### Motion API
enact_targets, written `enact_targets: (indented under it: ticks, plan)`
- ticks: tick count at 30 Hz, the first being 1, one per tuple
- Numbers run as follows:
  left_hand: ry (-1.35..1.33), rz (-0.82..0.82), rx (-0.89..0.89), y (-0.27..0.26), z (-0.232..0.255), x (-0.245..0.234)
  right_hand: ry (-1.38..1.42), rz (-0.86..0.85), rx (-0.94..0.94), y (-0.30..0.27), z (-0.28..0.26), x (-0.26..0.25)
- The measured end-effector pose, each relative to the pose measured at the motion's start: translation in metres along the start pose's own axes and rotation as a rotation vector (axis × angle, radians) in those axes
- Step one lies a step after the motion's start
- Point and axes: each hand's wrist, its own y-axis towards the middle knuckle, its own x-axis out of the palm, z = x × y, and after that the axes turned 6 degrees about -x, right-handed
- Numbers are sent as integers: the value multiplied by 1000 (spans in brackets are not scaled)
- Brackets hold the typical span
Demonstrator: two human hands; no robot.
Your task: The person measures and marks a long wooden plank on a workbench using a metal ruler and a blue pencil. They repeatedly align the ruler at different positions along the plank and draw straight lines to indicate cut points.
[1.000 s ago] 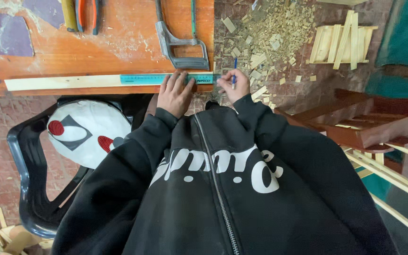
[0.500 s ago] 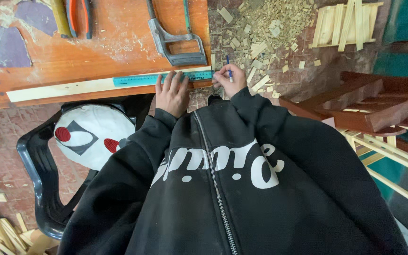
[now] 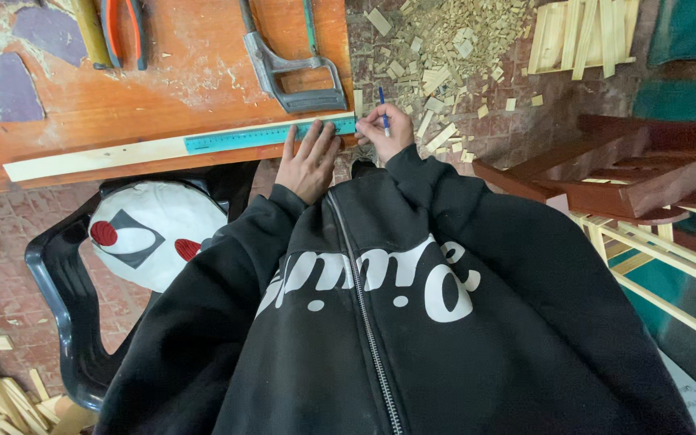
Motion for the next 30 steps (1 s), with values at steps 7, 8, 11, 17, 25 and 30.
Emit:
enact_targets:
  ticks: [7, 8, 11, 17, 25, 30]
  plan:
    - [61, -28, 9, 2, 0, -3, -9, 12, -30, -6, -12, 4]
    - [51, -33, 13, 3, 0, -5, 6, 18, -21, -5, -7, 3]
    - [44, -30, 20, 3, -2, -5, 25, 30, -24, -1, 6, 2]
    - [49, -68, 11, 0, -2, -5, 18, 41, -21, -5, -8, 6]
    - [-1, -93, 6, 0, -4, -4, 7, 21, -33, -1, 1, 2]
    - [33, -62, 11, 1, -3, -8, 19, 49, -22, -6, -9, 6]
